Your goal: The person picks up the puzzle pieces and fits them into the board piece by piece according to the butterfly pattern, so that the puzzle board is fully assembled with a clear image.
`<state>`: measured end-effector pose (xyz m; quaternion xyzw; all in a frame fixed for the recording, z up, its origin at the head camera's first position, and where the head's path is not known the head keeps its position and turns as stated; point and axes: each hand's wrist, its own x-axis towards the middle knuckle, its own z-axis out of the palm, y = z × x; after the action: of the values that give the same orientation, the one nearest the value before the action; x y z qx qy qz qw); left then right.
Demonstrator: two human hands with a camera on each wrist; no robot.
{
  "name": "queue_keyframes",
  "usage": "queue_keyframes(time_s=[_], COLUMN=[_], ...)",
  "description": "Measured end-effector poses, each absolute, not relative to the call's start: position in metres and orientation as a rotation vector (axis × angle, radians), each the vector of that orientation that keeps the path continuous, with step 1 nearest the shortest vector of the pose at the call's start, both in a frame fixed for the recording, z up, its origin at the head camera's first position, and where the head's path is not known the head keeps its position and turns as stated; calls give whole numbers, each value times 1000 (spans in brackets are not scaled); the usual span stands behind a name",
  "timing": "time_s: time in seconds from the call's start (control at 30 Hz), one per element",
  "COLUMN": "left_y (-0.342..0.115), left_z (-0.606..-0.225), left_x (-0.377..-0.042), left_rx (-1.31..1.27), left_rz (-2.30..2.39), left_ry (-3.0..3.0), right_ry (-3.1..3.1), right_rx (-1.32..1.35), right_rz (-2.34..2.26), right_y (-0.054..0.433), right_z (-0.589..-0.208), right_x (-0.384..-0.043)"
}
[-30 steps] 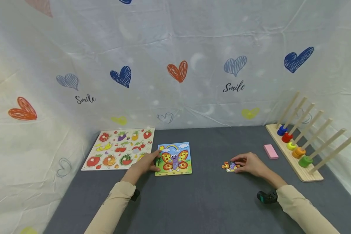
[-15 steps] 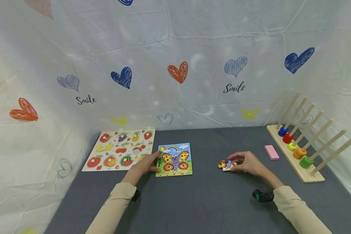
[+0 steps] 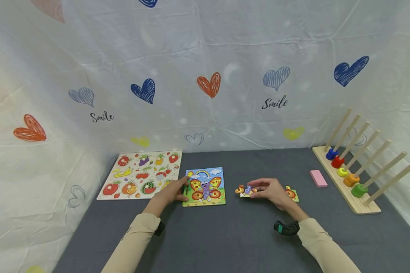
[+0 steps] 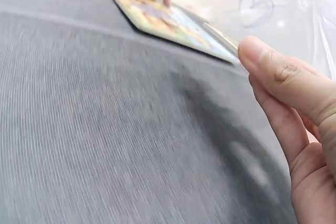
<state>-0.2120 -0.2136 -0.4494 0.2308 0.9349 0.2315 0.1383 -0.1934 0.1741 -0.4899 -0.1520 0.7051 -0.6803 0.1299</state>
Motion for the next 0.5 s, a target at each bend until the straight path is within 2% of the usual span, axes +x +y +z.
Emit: queue_keyframes(time_s=[0.5], left_y=[-213], left_z=[-448], left_x=[-211], left_rx=[693], left_rz=[669], left_ry=[2708], right_ry=[1916], right_rx=[-514], right_rz=[-1983], right_y=[118], right_z=[-495], right_x=[-203])
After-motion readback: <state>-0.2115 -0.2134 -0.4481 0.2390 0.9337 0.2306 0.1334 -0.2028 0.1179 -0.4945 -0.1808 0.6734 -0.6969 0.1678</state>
